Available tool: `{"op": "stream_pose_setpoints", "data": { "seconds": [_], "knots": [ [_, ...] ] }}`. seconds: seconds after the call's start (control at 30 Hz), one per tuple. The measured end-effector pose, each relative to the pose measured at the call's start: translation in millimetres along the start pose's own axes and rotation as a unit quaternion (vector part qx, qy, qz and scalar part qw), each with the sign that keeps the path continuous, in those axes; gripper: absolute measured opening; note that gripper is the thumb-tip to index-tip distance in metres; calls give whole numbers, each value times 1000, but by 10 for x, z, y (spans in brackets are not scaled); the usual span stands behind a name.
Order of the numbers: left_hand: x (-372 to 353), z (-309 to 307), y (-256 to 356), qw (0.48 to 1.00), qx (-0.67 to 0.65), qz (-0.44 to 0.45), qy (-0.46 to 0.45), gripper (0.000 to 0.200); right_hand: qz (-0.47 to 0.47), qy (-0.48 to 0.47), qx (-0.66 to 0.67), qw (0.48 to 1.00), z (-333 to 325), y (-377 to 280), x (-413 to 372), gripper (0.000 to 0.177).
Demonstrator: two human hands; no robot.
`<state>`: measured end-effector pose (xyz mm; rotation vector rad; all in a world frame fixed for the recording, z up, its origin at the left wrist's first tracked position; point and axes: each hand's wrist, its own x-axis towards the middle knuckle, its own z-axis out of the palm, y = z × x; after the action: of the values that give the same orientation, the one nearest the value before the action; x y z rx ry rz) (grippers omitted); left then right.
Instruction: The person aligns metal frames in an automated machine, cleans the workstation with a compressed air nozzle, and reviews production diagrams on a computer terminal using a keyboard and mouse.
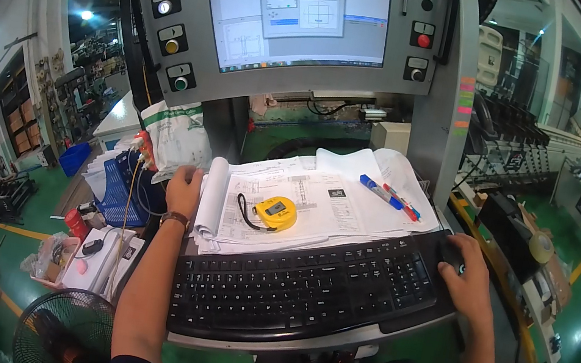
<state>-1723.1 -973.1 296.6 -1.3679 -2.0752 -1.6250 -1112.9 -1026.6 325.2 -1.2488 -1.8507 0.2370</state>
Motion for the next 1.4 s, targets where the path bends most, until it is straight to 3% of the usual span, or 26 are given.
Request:
{"op": "stream_pose_setpoints", "data": {
  "seconds": [1.4],
  "knots": [
    [0, -23, 23, 1000, 7, 0, -14, 38, 4, 18, 0, 1000, 11, 58, -5, 48]
  ]
}}
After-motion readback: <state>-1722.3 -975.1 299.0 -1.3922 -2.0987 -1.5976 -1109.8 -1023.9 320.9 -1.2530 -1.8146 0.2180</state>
